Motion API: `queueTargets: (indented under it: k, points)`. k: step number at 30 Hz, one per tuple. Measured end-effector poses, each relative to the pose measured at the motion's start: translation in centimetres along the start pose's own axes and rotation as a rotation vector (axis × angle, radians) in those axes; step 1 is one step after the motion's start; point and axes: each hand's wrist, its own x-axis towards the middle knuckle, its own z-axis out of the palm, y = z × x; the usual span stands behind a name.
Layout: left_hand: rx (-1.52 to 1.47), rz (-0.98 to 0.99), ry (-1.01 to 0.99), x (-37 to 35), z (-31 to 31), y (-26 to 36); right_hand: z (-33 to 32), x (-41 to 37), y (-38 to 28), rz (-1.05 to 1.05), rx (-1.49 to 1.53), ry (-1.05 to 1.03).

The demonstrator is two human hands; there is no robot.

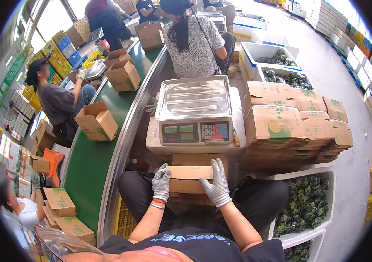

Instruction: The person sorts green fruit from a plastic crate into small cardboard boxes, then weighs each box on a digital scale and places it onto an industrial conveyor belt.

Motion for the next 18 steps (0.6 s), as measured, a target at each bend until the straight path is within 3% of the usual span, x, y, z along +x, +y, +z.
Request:
queueTargets:
  k: [3, 7, 14, 18]
  points:
    - [0.153, -0.026, -0.036, -0.6, 0.5, 1.1, 0.3, -0.6, 0.9, 0.142, 0.032, -0.033]
    - [0.558, 0.229, -0.192, -1.0, 0.9, 0.8, 0.6, 0.4, 3.3, 0.281, 0.472, 0.027]
    - [0.8, 0.407, -0.27, 0.2, 0.4, 1.2, 0.8, 1.2, 2.8, 0.305, 0.147, -0.051]
    - [1.449, 0.585, -0.192, -1.4, 5.9, 6.4, 0.7, 1.6, 2.9, 0.274, 0.087, -0.069]
